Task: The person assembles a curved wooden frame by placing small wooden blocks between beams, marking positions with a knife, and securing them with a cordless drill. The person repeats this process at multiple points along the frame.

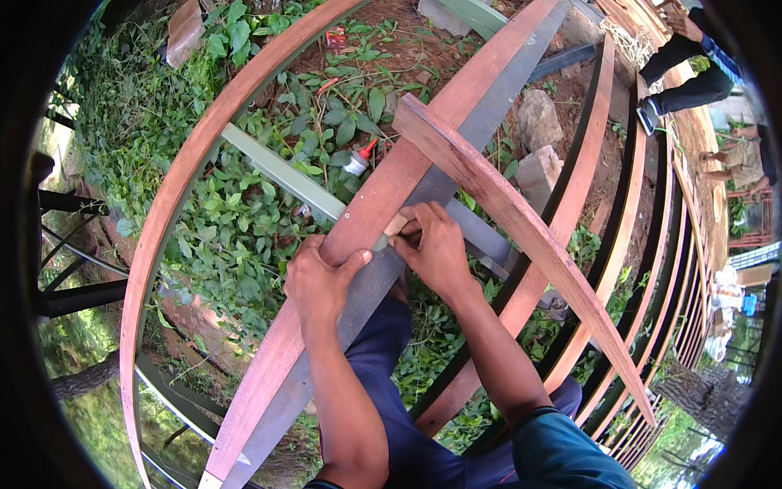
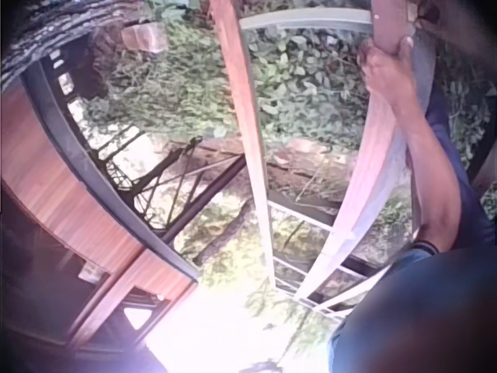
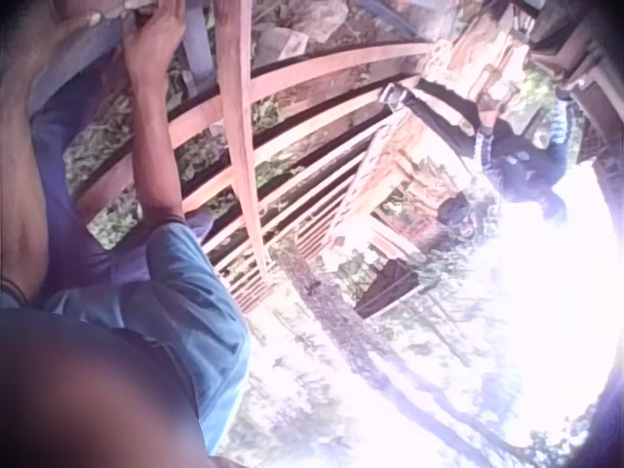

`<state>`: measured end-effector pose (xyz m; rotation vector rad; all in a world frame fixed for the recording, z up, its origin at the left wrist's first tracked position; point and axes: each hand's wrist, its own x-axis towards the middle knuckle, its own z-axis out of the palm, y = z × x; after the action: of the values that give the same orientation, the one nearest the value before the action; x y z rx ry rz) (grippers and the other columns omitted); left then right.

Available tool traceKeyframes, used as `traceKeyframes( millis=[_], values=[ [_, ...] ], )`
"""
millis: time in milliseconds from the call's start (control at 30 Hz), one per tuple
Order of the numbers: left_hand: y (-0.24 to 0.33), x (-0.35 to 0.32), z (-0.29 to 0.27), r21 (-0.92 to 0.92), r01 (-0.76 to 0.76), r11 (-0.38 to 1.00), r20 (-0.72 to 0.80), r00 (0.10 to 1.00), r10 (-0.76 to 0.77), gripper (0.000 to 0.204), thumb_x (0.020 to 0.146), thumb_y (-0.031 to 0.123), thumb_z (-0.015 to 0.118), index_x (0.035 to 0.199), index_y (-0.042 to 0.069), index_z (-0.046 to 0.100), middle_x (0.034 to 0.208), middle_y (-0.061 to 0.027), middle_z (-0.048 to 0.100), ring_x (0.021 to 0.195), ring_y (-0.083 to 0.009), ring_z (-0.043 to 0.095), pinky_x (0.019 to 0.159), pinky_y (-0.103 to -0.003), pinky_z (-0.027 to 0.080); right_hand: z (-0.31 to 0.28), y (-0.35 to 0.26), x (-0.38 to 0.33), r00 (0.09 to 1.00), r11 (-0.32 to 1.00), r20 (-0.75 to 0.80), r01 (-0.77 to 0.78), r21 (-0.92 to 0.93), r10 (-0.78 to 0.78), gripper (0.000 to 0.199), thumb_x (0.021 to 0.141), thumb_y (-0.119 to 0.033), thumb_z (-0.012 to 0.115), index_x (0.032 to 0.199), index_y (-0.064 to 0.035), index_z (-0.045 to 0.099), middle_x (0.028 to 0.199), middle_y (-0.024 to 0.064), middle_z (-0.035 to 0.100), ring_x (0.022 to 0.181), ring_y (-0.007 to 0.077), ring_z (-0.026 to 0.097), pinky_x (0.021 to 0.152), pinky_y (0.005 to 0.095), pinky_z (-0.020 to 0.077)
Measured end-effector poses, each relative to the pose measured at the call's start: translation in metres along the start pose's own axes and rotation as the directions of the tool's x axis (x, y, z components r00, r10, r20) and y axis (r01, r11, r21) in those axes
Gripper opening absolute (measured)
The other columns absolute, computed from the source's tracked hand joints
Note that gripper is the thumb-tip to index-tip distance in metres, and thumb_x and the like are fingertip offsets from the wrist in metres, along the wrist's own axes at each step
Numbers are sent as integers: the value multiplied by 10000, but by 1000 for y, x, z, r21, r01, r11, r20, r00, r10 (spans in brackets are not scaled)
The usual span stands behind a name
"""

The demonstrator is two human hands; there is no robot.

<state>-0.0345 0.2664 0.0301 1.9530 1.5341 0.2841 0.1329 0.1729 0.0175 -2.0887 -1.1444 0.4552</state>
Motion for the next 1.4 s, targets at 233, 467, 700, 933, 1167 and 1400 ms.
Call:
traceKeyframes(
  millis=[233, 467, 700, 933, 1167, 1400],
  values=[
    [-6, 0, -1, -28, -23, 999, 25, 999, 23, 598, 762, 437, 887, 1118, -7, 703, 1066, -198, 749, 986, -392, 727, 852, -503, 566, -7, -6, -15, 992, 984, 40, -113, -140, 120, 417, 735, -40, 840, 1130, -1, 714, 995, 128, 660, 793, 223, 692, 735, 358, 585],
    [-1, 1, -1, 14, -31, 999, 10, 999, 31, 326, 980, 316, 686, 1088, 9, 705, 1049, -204, 743, 976, -421, 711, 838, -529, 544, -5, -10, -40, 992, 997, 102, 74, 27, -76, 466, 754, -23, 826, 1207, -9, 717, 1060, 136, 660, 820, 244, 686, 760, 365, 588],
    [-3, 1, 3, -21, -7, 1000, 15, 1000, 7, 352, 985, 336, 668, 1124, 16, 718, 1081, -223, 742, 1001, -442, 704, 863, -538, 539, -9, 11, -20, 968, 978, 137, 209, 12, -209, 451, 757, -15, 806, 1192, -1, 689, 1070, 153, 655, 859, 292, 700, 793, 389, 599],
    [-29, 9, 16, 63, -184, 981, 15, 983, 183, 555, 1002, 514, 584, 1143, -6, 719, 1027, -269, 730, 960, -480, 695, 817, -567, 524, -7, 9, -53, 998, 992, 9, -56, -112, 57, 590, 776, -226, 798, 1290, -10, 606, 1053, 239, 624, 984, 447, 654, 836, 499, 563],
    [-50, 28, 28, -11, -226, 974, 25, 974, 226, 567, 1016, 460, 587, 1146, -85, 672, 1021, -276, 710, 932, -425, 670, 853, -494, 498, 26, -17, -44, 979, 981, -55, -196, -13, 195, 710, 804, -230, 850, 1371, 62, 537, 1138, 228, 616, 1028, 440, 671, 851, 504, 570],
    [-41, 18, 29, 38, -191, 981, -64, 979, 193, 603, 968, 475, 650, 1225, -69, 682, 1108, -295, 716, 1005, -476, 692, 864, -526, 534, 29, 0, -49, 992, 997, -118, -45, 56, 51, 550, 771, -80, 820, 1273, 18, 617, 1127, 201, 557, 1036, 426, 653, 880, 490, 567]
  ],
)
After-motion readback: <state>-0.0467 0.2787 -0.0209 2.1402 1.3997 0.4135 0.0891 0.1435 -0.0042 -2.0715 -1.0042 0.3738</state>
